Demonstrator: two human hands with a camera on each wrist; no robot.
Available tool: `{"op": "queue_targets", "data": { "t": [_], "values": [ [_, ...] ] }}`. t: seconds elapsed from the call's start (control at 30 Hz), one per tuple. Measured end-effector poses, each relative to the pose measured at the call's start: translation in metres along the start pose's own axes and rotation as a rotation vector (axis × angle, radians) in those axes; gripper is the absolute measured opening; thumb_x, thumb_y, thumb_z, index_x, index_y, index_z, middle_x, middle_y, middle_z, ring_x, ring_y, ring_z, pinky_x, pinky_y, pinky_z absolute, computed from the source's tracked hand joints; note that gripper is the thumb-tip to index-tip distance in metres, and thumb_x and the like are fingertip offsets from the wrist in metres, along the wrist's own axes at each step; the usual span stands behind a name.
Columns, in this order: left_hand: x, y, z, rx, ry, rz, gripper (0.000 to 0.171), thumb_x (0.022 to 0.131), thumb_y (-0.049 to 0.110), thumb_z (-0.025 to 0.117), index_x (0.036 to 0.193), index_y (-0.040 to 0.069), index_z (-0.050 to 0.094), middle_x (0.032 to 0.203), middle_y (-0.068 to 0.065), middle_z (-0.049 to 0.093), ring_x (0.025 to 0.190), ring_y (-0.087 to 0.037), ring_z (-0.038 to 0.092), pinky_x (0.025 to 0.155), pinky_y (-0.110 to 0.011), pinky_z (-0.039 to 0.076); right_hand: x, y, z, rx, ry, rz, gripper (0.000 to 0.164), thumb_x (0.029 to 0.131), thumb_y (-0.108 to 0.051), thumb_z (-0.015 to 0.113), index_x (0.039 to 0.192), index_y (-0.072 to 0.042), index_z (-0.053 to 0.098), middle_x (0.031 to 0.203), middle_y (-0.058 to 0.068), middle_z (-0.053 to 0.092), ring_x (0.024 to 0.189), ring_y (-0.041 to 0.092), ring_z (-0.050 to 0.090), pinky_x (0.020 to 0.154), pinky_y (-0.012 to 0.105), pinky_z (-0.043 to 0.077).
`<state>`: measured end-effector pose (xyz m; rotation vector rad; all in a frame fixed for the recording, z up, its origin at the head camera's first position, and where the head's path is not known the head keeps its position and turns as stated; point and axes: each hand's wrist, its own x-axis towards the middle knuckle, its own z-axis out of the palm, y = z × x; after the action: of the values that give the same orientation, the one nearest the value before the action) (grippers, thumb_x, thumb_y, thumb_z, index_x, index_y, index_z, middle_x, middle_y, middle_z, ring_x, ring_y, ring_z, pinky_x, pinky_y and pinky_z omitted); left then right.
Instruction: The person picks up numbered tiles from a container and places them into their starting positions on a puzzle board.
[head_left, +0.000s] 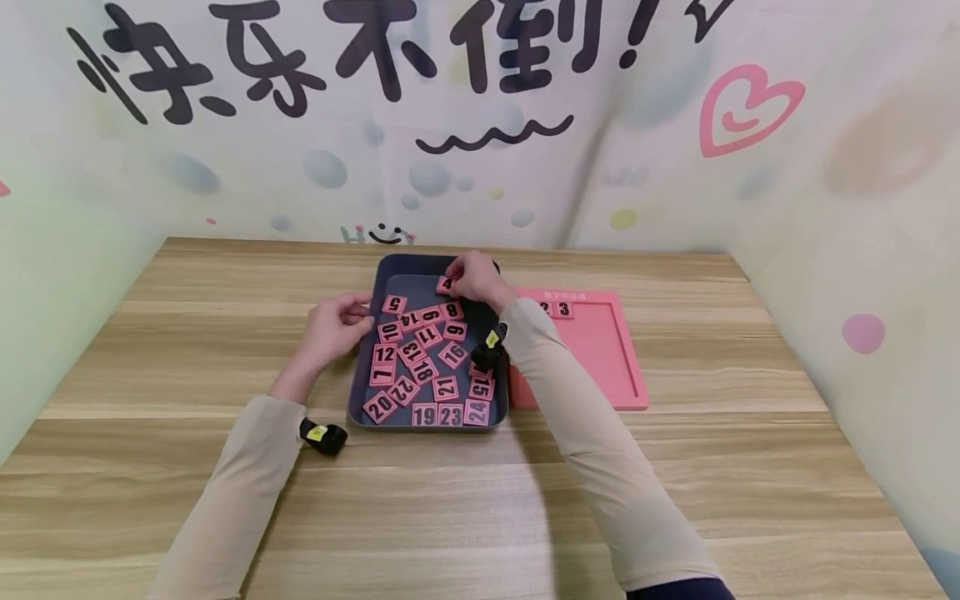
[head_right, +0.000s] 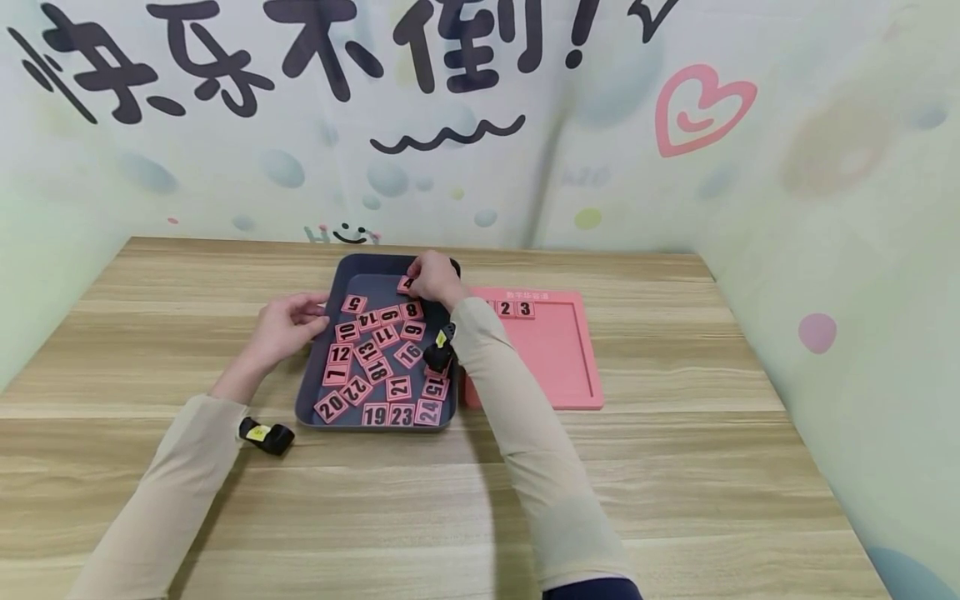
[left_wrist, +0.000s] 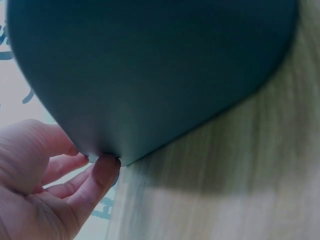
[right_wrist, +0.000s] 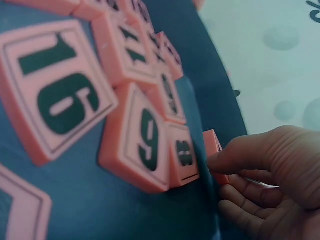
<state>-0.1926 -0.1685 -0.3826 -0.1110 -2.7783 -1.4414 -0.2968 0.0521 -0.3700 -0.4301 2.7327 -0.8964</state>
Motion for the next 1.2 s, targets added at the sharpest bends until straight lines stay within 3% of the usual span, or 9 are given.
{"op": "queue_targets", "data": {
  "t": [0.3,0.63,1.2],
  "values": [
    [0.001,-0.002,0.000,0.002,-0.004,-0.008,0.037,0.089,0.000,0.056,0.126,-0.008,0.053,0.105,-0.027,0.061,0.093,-0.034,0.060,0.079,-0.038,0.053,-0.010,0.000,-0.011,0.076,0.025,-0.072,0.028,0.080,-0.001,0.069,0.108,0.000,0.065,0.087,0.009,0.060,0.075,0.018,0.051,0.063,0.023,0.043],
    [0.002,-0.002,0.001,0.002,0.000,-0.004,0.038,0.089,0.000,0.056,0.127,-0.008,0.052,0.107,-0.028,0.061,0.094,-0.035,0.060,0.080,-0.040,0.053,-0.036,-0.001,-0.034,0.079,0.030,-0.133,0.030,0.081,0.002,0.066,0.110,-0.001,0.063,0.095,0.012,0.059,0.083,0.022,0.051,0.071,0.028,0.049],
    [0.000,-0.002,0.002,-0.012,0.024,0.028,0.037,0.087,0.001,0.057,0.123,-0.008,0.055,0.102,-0.026,0.062,0.089,-0.032,0.062,0.076,-0.037,0.054,-0.077,0.042,-0.063,0.097,0.116,-0.164,0.032,0.078,0.000,0.069,0.109,0.000,0.064,0.098,0.013,0.060,0.091,0.030,0.052,0.079,0.036,0.048]
  ]
}}
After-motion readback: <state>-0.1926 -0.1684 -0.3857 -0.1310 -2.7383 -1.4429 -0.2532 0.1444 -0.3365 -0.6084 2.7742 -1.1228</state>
